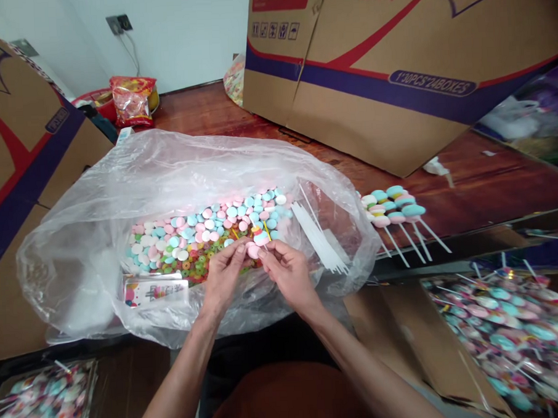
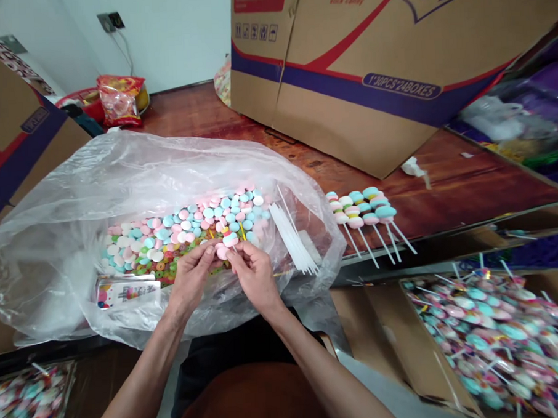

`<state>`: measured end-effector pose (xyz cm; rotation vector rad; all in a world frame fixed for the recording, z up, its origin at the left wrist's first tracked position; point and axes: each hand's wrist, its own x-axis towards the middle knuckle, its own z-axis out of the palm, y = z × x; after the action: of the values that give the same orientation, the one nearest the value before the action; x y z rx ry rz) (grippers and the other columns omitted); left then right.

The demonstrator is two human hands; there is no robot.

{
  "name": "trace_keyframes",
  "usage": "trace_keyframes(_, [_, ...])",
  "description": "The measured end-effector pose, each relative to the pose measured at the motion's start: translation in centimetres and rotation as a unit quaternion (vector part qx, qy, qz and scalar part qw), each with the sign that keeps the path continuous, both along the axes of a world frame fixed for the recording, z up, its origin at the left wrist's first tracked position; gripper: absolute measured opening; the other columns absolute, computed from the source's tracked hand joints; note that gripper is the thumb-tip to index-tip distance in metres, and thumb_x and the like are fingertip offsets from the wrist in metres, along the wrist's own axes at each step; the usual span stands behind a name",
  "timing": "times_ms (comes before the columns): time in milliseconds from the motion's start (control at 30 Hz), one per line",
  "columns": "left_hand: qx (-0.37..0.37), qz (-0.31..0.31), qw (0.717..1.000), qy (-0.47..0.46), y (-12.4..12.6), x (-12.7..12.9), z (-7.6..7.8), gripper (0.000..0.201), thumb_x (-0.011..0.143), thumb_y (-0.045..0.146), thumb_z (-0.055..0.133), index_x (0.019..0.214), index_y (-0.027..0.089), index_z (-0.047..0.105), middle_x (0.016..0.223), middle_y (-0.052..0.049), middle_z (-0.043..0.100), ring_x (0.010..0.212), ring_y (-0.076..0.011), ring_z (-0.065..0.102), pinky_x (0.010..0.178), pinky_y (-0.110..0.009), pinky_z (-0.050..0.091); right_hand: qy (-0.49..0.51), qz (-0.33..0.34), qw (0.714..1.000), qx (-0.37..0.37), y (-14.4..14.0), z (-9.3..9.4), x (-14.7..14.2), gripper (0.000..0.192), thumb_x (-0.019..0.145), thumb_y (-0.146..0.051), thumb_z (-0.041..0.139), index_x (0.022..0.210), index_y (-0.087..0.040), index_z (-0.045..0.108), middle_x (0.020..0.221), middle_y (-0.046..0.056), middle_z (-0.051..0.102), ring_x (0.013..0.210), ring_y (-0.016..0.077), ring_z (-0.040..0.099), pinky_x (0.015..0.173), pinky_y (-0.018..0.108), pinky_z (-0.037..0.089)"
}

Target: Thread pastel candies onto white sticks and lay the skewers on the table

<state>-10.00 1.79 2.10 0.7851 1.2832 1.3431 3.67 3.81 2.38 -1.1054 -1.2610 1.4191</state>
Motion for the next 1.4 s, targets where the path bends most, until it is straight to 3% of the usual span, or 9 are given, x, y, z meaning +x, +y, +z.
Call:
trace_keyframes(233, [0.034, -0.056, 0.997, -0.035, -0.3, -0.6, -0.2, 0.04, 0.066, 0.032, 0.088, 0.104, 0.022, 0.079, 0.104, -0.005, 0.078, 0.098, -0.0209, 0.07, 0.093, -0.033, 0.054, -0.033, -0.019, 0.998, 0.042, 0.3, -0.7, 0.0, 0.022, 0.087, -0.035, 0.064, 0.073, -0.019, 0.058, 0.057, -0.006, 0.047, 0.05, 0.009, 0.042, 0.048, 0.022, 0.034])
trace_keyframes(467, [0.016, -0.086, 0.994, -0.072, -0.1, -0.8, -0.5, 0.045, 0.069, 0.031, 0.087, 0.111, 0.02, 0.077, 0.114, -0.009, 0.076, 0.105, -0.0249, 0.069, 0.097, -0.037, 0.052, -0.109, -0.017, 0.975, 0.193, -0.2, -0.7, 0.3, 0.017, 0.093, -0.03, 0.058, 0.087, -0.019, 0.069, 0.081, 0.002, 0.069, 0.072, 0.0146, 0.06, 0.069, 0.026, 0.047])
trace_keyframes(600, [0.009, -0.08, 0.995, -0.063, -0.3, -0.9, -0.3, 0.041, 0.069, 0.031, 0.086, 0.108, 0.019, 0.078, 0.109, -0.008, 0.077, 0.101, -0.022, 0.07, 0.096, -0.034, 0.052, -0.097, -0.004, 0.986, 0.133, -0.1, -1.2, 0.2, 0.016, 0.091, -0.032, 0.06, 0.086, -0.019, 0.068, 0.077, 0.001, 0.068, 0.068, 0.0145, 0.06, 0.065, 0.025, 0.048])
trace_keyframes(733, [0.014, -0.058, 0.998, -0.036, -0.4, -0.8, -0.1, 0.033, 0.068, 0.031, 0.087, 0.097, 0.018, 0.078, 0.092, -0.005, 0.077, 0.084, -0.0174, 0.07, 0.082, -0.028, 0.055, -0.084, -0.012, 0.993, 0.077, 0.1, -1.3, 0.3, 0.017, 0.088, -0.036, 0.064, 0.084, -0.02, 0.063, 0.073, -0.001, 0.065, 0.065, 0.0143, 0.059, 0.062, 0.024, 0.047])
trace_keyframes(900, [-0.001, 0.05, 0.999, -0.009, 0.0, -0.9, -0.5, 0.032, 0.069, 0.037, 0.085, 0.095, 0.019, 0.078, 0.084, -0.002, 0.075, 0.065, -0.0115, 0.067, 0.063, -0.022, 0.052, -0.172, 0.014, 0.975, 0.137, -0.5, -0.1, 1.1, 0.029, 0.098, -0.033, 0.047, 0.073, -0.02, 0.055, 0.063, -0.002, 0.054, 0.058, 0.0117, 0.051, 0.058, 0.023, 0.04])
trace_keyframes(1033, [0.01, 0.124, 0.992, -0.022, 0.5, -1.4, -1.0, 0.035, 0.069, 0.038, 0.085, 0.099, 0.021, 0.078, 0.089, -0.002, 0.076, 0.072, -0.0127, 0.069, 0.072, -0.025, 0.055, -0.188, 0.051, 0.968, 0.159, -1.7, 0.2, 1.6, 0.026, 0.098, -0.029, 0.047, 0.077, -0.02, 0.057, 0.061, -0.003, 0.053, 0.054, 0.0105, 0.048, 0.057, 0.023, 0.038])
trace_keyframes(1233, [0.037, 0.119, 0.992, -0.031, 0.6, -2.1, -2.0, 0.039, 0.071, 0.033, 0.084, 0.107, 0.021, 0.077, 0.107, -0.003, 0.076, 0.096, -0.0173, 0.069, 0.09, -0.03, 0.053, -0.195, 0.075, 0.968, 0.14, -2.4, -0.2, 1.3, 0.028, 0.099, -0.03, 0.046, 0.077, -0.02, 0.059, 0.059, -0.004, 0.051, 0.052, 0.0106, 0.047, 0.055, 0.023, 0.037])
trace_keyframes(1400, [0.031, 0.118, 0.992, -0.032, 0.5, -2.2, -2.3, 0.042, 0.069, 0.033, 0.085, 0.108, 0.021, 0.077, 0.107, -0.004, 0.077, 0.099, -0.0203, 0.07, 0.094, -0.034, 0.052, -0.208, 0.08, 0.962, 0.156, -2.2, -0.2, 1.1, 0.026, 0.097, -0.027, 0.045, 0.079, -0.019, 0.062, 0.06, -0.003, 0.051, 0.053, 0.0113, 0.046, 0.055, 0.023, 0.036])
